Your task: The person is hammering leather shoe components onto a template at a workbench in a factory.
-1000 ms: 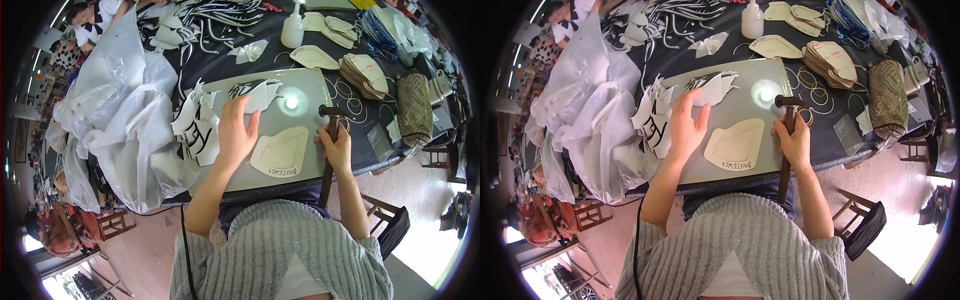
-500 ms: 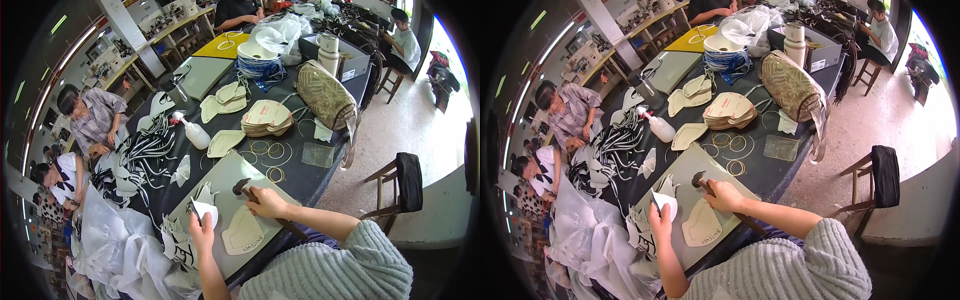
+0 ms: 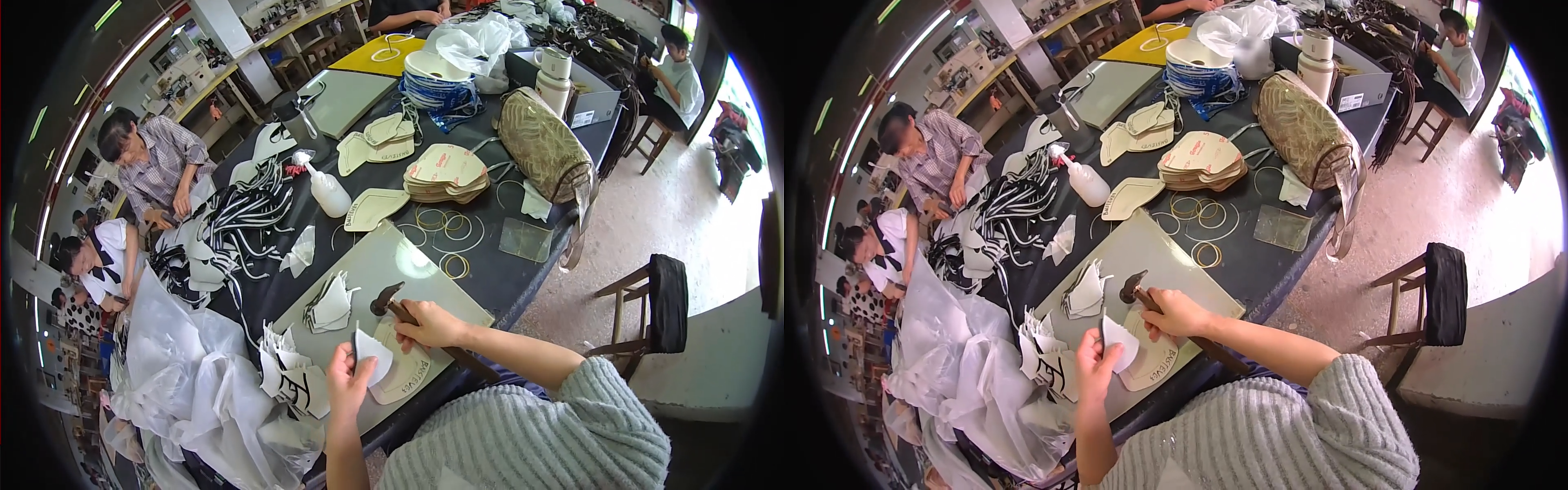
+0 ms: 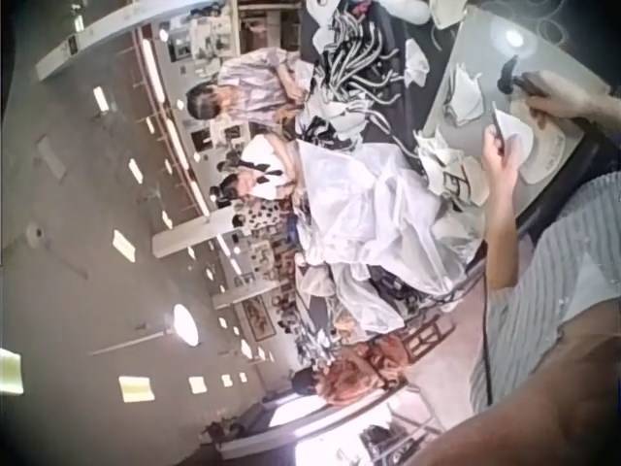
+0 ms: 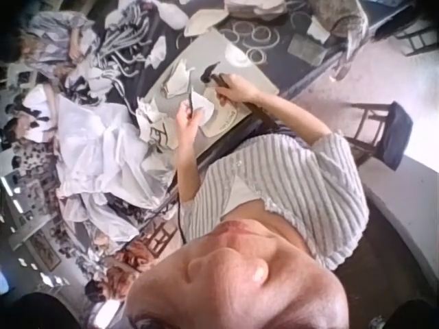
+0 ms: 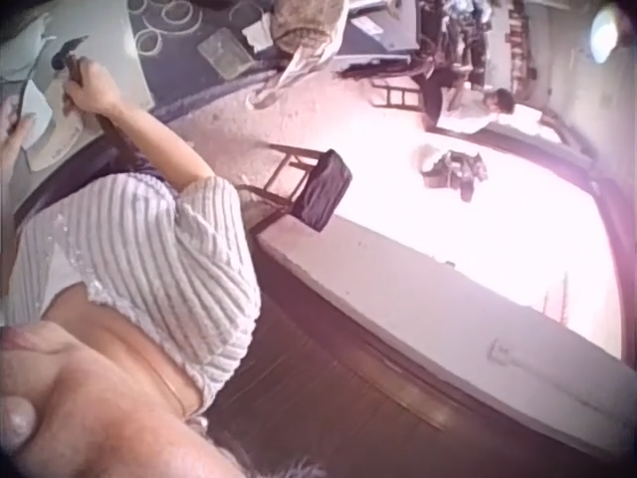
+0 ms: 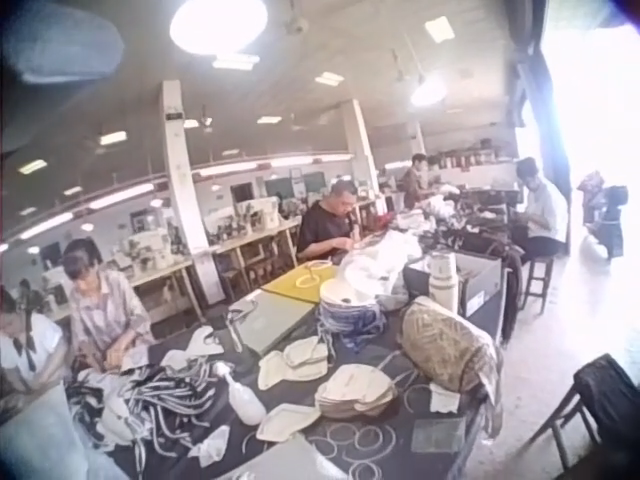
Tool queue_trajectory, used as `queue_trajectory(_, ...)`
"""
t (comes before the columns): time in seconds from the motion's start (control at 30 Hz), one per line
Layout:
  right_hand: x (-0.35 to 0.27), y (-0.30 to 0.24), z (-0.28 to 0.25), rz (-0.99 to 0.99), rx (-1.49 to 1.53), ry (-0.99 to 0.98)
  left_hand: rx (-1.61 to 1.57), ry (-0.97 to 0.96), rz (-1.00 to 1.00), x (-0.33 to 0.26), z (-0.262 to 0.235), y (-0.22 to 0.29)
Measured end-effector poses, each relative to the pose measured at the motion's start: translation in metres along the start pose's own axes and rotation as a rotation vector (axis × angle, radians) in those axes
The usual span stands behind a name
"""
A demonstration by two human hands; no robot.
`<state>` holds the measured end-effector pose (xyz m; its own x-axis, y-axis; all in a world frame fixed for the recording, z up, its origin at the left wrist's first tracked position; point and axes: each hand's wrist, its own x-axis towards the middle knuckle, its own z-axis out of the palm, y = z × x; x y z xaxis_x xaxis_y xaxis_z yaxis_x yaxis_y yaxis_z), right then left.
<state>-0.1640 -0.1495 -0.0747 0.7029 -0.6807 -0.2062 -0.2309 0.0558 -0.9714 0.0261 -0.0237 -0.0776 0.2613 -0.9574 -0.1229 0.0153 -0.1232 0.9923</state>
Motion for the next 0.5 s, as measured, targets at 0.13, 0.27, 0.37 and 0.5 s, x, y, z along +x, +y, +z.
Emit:
queue_trajectory(0.13, -0.001, 0.002, 0.002, -0.015, -0.047, 0.015, 0.402, -0.024, 0.168, -0.003, 0.007, -0.008)
queue_trajectory(0.27, -0.003, 0.002, 0.000, -0.051, -0.077, 0.036, 0.138, -0.033, 0.051, -0.008, 0.010, -0.001)
queue_trajectory(0.37, 0.001, 0.002, 0.000, -0.030, -0.113, 0.028, 0.108, -0.010, 0.077, -0.008, 0.015, 0.010)
queue_trajectory(0.5, 0.003, -0.001, 0.002, -0.012, -0.107, 0.004, 0.156, 0.037, 0.141, -0.004, 0.011, -0.004)
